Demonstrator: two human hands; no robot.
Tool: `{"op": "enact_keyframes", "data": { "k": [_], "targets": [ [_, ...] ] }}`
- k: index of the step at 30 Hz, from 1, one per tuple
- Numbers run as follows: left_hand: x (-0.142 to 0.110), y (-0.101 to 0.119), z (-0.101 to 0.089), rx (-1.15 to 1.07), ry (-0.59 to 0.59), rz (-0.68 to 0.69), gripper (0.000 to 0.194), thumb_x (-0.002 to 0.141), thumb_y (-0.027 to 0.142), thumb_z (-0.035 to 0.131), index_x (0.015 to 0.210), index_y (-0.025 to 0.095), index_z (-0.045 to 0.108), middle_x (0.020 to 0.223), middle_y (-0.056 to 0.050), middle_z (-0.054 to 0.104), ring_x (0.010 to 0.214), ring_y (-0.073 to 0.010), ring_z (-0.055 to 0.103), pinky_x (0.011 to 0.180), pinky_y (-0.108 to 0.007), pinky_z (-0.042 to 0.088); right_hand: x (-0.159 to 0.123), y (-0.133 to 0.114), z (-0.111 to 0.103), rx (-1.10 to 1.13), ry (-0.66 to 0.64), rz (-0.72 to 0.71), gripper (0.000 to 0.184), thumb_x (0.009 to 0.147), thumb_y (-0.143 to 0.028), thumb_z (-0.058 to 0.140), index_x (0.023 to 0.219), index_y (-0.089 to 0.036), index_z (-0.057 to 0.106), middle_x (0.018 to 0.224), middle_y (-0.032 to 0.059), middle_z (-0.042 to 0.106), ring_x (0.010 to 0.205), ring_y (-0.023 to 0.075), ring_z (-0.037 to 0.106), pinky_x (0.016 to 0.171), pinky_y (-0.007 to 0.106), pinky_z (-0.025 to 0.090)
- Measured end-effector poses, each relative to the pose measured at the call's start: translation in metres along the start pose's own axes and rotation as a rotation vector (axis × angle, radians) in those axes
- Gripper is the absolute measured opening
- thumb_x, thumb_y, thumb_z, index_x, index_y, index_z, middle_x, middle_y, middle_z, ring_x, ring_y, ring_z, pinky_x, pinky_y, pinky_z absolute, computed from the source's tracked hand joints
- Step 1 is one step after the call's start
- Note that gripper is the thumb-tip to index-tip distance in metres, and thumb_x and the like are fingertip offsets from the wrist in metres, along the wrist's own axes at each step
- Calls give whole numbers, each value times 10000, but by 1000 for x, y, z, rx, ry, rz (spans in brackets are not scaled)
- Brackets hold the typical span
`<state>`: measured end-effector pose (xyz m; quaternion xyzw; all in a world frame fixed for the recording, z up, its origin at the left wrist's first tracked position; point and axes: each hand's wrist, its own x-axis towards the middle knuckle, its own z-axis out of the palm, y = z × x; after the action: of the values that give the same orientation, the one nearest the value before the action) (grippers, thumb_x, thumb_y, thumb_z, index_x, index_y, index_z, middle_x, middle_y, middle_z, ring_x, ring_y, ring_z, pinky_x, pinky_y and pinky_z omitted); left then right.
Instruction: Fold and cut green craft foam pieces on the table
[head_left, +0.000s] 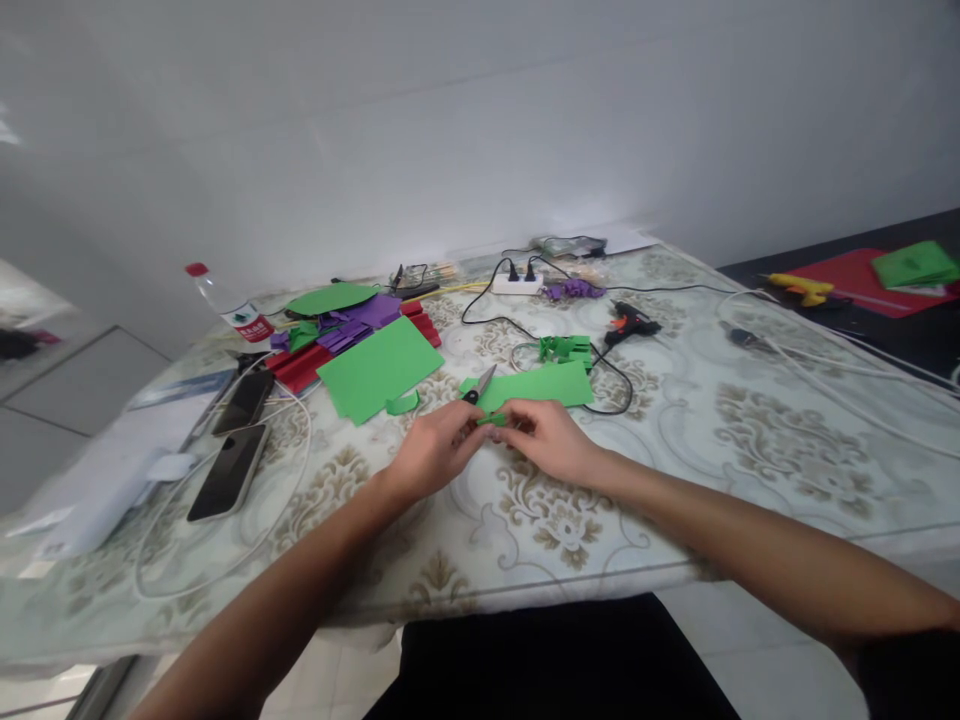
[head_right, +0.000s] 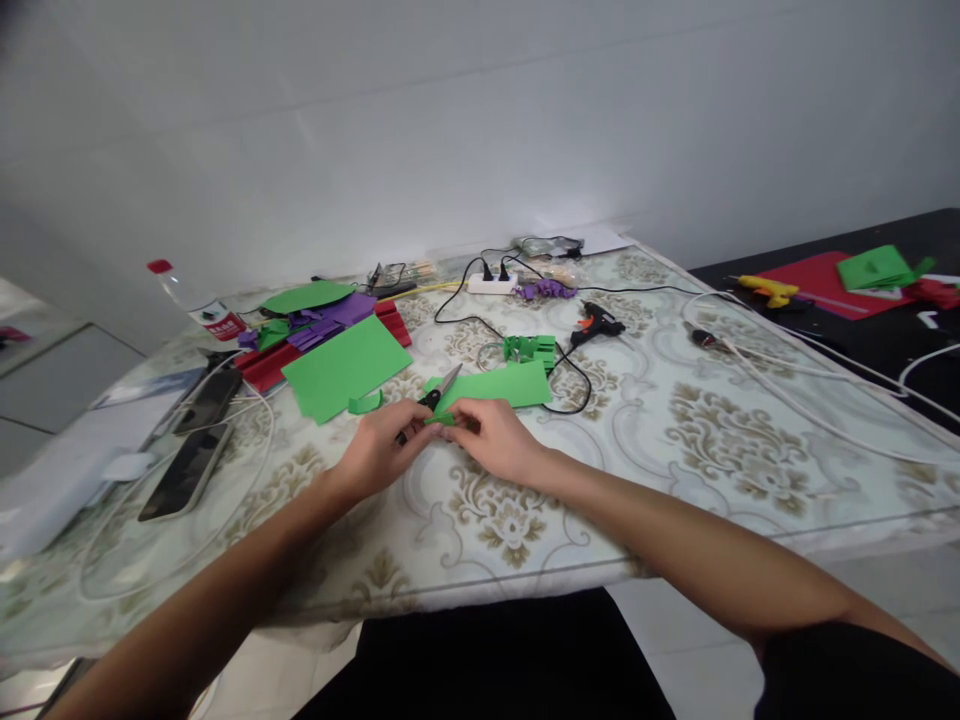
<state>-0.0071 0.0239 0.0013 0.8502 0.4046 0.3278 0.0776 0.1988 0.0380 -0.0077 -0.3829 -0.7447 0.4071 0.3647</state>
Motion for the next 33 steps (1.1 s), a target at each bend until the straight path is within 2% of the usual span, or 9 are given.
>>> {"op": "enact_keyframes", "data": {
  "k": [3,6,10,19,25,33],
  "targets": [
    [2,-1,1,-206,-31,-126,164,945,345,594,917,186,624,724,-1,657,629,-119,616,592,-222,481,1,-1,1,145,-22,51,271,845,-380,688,688,-188,578,679,12,673,669,168,641,585,262,487],
    [5,-2,1,-486,-75,-269,235,926,411,610,895,178,610,690,10,650,557,-106,606,517,-204,478,3,-4,0,334,-96,152,404,764,-499,761,647,-191,526,670,9,677,662,168,659,597,278,530],
    [8,-2,0,-679,-100,-363,324,882,485,650,853,165,608,672,8,643,523,-100,598,491,-205,487,6,-8,-3,523,-200,260,450,654,-530,844,664,-165,580,677,22,715,660,157,686,604,266,556],
    [11,1,-5,-649,-65,-336,407,941,547,541,822,160,583,582,22,605,505,-96,588,519,-211,486,8,-13,-7,637,-242,336,424,701,-533,823,747,-140,672,746,51,761,651,134,705,618,230,564],
    [10,0,-4,-662,-56,-326,388,945,532,542,817,166,571,594,23,605,503,-100,585,509,-214,478,7,-11,-6,653,-244,328,433,725,-554,799,811,-143,694,740,35,741,664,133,690,604,226,554],
    [7,-2,-1,-649,-91,-349,325,924,483,596,840,169,579,640,19,610,534,-104,583,512,-216,465,8,-9,-6,590,-226,324,451,709,-574,800,758,-144,672,694,32,725,616,123,662,615,244,552]
  ]
}}
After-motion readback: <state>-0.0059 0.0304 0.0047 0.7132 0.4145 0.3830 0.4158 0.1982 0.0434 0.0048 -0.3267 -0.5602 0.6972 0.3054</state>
